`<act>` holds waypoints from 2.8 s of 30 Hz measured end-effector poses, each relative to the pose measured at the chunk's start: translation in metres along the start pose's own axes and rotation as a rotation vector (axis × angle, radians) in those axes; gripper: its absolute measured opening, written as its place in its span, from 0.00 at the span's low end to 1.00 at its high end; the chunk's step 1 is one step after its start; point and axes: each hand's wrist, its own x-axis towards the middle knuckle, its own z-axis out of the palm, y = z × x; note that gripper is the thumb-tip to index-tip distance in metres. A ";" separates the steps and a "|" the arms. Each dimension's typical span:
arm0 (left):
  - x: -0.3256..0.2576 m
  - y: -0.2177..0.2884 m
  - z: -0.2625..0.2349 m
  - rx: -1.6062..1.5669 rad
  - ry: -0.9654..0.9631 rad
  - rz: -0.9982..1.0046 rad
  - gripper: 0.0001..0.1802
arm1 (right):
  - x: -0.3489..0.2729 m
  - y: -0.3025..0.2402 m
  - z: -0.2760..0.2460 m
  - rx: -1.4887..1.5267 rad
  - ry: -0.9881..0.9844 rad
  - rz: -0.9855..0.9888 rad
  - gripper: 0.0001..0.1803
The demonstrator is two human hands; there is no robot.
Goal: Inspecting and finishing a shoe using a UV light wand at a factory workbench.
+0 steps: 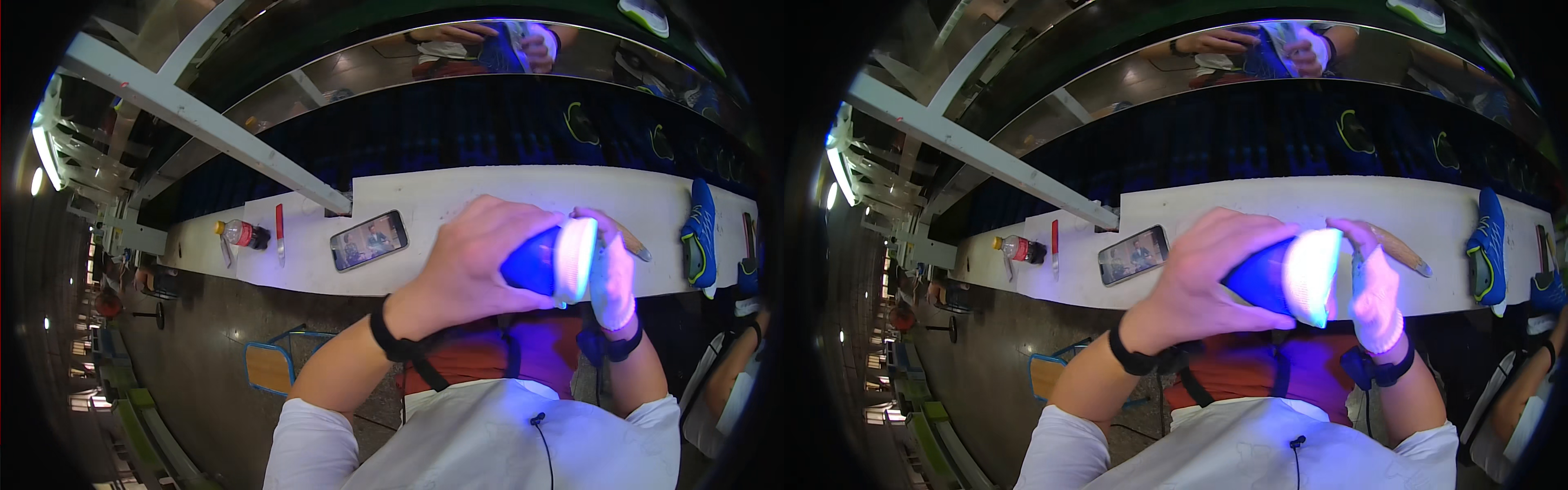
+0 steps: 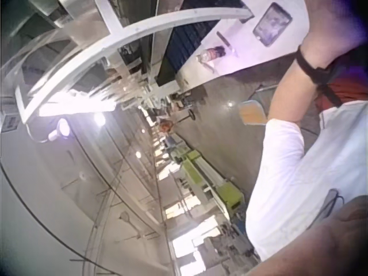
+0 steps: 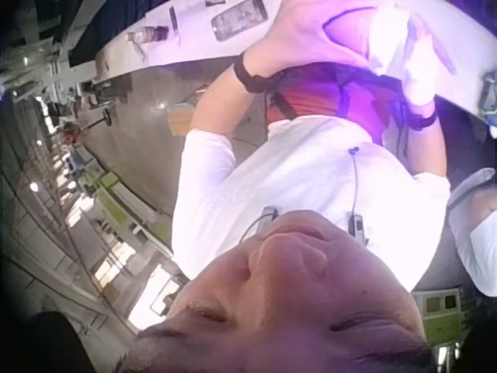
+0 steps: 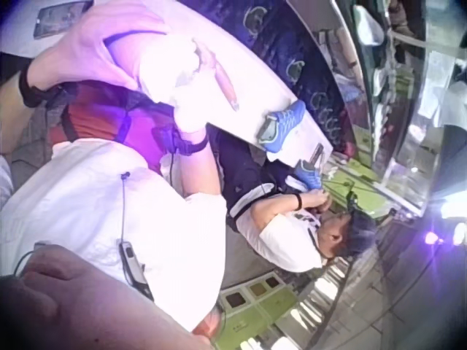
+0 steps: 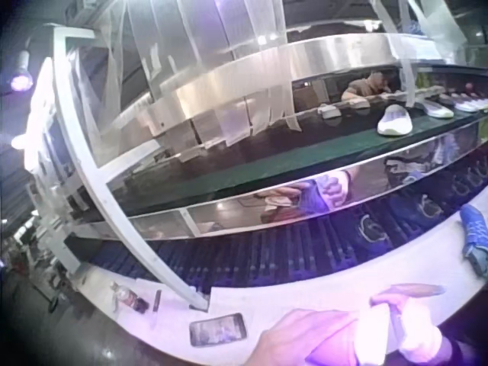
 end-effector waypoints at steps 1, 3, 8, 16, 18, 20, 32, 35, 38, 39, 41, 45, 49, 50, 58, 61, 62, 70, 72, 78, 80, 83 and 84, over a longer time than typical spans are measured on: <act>-0.002 0.002 0.009 -0.057 0.024 -0.055 0.49 | 0.011 -0.018 0.001 -0.015 -0.071 -0.120 0.63; -0.001 0.004 0.018 -0.125 0.042 -0.100 0.49 | 0.038 -0.038 0.002 0.000 -0.162 -0.304 0.54; 0.014 0.009 0.000 -0.202 -0.248 -0.485 0.48 | 0.042 -0.036 0.020 0.126 -0.144 -0.190 0.21; -0.007 -0.013 0.000 -0.225 -0.125 -0.601 0.45 | 0.076 0.008 0.040 1.088 -0.061 0.139 0.20; -0.001 -0.012 0.001 -0.182 -0.119 -0.662 0.44 | 0.075 -0.012 0.040 0.685 -0.224 0.184 0.23; 0.008 -0.011 0.006 -0.125 -0.129 -0.632 0.43 | 0.081 -0.029 0.036 0.494 -0.311 0.173 0.21; 0.071 0.033 0.046 0.183 -0.318 -0.438 0.47 | 0.055 -0.023 -0.023 0.337 -0.144 -0.120 0.22; 0.062 0.049 0.059 0.347 -0.281 -0.106 0.41 | 0.032 -0.029 -0.041 0.337 -0.160 -0.131 0.29; 0.053 0.067 0.067 0.425 -0.274 0.115 0.40 | 0.001 -0.037 -0.044 0.321 -0.133 -0.102 0.34; 0.047 0.070 0.068 0.469 -0.285 0.161 0.37 | -0.008 -0.040 -0.043 0.296 -0.135 -0.125 0.34; 0.042 0.071 0.075 0.435 -0.273 0.212 0.36 | -0.022 -0.038 -0.054 0.161 -0.177 -0.195 0.32; 0.032 0.059 0.055 0.384 -0.435 0.343 0.36 | -0.050 -0.068 -0.049 -0.238 -0.185 -0.217 0.32; 0.034 0.048 -0.010 0.259 -0.593 0.142 0.46 | -0.075 -0.059 -0.033 -0.274 -0.173 -0.252 0.41; 0.015 0.050 -0.016 0.284 -0.605 0.114 0.46 | -0.078 -0.046 -0.032 -0.402 -0.187 -0.142 0.44; -0.118 0.029 0.017 -0.507 0.089 -0.842 0.31 | -0.065 0.023 0.005 -0.355 -0.146 0.269 0.50; -0.124 0.026 0.026 -0.479 0.178 -0.903 0.34 | -0.068 0.022 0.015 -0.360 -0.154 0.250 0.48; -0.127 0.025 0.029 -0.480 0.174 -0.912 0.34 | -0.069 0.020 0.017 -0.356 -0.156 0.258 0.48; -0.125 0.029 0.035 -0.245 0.150 -0.922 0.40 | -0.084 0.020 0.020 -0.364 -0.123 0.305 0.43; -0.124 0.037 0.036 -0.193 0.133 -0.908 0.40 | -0.084 0.022 0.020 -0.413 -0.118 0.297 0.43; -0.113 0.042 0.038 -0.201 0.153 -0.911 0.38 | -0.075 0.023 0.004 -0.036 -0.060 0.450 0.42; -0.113 0.036 0.034 -0.246 0.178 -0.910 0.37 | -0.069 0.028 -0.019 0.106 -0.152 0.442 0.43; -0.113 0.030 0.027 -0.261 0.203 -0.910 0.36 | -0.063 0.020 -0.013 -0.462 -0.293 -0.030 0.42; -0.109 0.031 0.026 -0.180 0.112 -0.777 0.37 | -0.060 0.025 -0.008 -0.659 -0.328 -0.219 0.41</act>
